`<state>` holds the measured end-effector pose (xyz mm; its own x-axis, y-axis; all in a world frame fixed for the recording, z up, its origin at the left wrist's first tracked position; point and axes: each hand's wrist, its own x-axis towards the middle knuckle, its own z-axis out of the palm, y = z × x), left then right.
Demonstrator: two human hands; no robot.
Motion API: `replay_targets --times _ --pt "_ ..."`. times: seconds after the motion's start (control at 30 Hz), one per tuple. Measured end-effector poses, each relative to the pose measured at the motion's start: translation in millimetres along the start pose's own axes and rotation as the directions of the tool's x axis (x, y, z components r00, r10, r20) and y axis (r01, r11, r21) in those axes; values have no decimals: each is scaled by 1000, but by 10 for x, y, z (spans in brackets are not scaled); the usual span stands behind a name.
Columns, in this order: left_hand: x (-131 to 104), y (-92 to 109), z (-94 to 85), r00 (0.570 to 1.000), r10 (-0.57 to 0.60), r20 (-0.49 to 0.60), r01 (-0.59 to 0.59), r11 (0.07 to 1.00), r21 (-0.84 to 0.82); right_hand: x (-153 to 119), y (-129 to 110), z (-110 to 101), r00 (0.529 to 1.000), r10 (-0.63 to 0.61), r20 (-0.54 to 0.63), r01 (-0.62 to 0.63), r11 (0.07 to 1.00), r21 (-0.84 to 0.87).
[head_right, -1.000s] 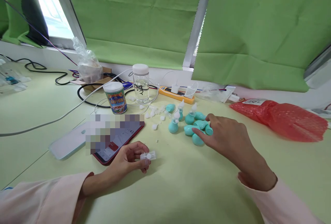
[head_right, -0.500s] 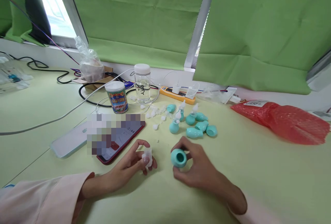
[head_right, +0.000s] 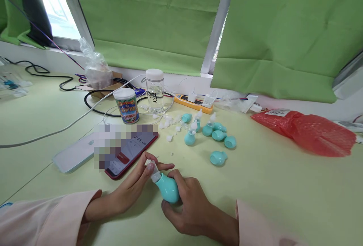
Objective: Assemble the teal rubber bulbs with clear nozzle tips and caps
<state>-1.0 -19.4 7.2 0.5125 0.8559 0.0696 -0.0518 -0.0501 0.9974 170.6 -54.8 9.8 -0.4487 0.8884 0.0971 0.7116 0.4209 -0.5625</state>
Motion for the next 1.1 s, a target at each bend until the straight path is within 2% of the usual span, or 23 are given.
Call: replay_targets --times 0.1,0.2,0.37,0.43,0.53,0.6,0.7,0.8,0.93,1.03,1.1 --pt "27 -26 -27 997 57 -54 -44 972 229 -21 -7 10 999 2 -34 -1 999 34" --pt "70 -28 -59 999 43 -27 -26 899 436 -39 -4 23 998 -6 -69 9 999 44" --pt "92 -23 -74 997 65 -36 -35 838 545 -8 -11 91 985 -10 -171 12 1000 11" --pt "83 -39 -73 995 70 -70 -20 837 547 33 -4 127 968 -60 -243 44 996 -72" --pt "71 -67 -70 987 95 -129 -11 843 539 100 30 153 888 -306 -342 185 921 -343" --pt "70 -75 -68 981 108 -161 -8 852 523 133 56 143 849 -438 -295 236 814 -530" --pt "72 -59 -59 976 104 -190 8 859 512 156 67 113 869 -457 -187 240 722 -648" --pt "66 -28 -41 967 110 -229 25 855 518 158 37 102 902 -390 -187 232 801 -551" --pt "45 -22 -16 955 135 -263 25 849 528 153 -39 103 965 -197 -176 162 968 -192" --pt "37 -64 -15 954 138 -265 10 871 492 159 -94 95 989 -21 -148 34 996 87" --pt "37 -95 -20 957 121 -262 6 899 438 172 -127 98 991 74 -108 -43 962 271"
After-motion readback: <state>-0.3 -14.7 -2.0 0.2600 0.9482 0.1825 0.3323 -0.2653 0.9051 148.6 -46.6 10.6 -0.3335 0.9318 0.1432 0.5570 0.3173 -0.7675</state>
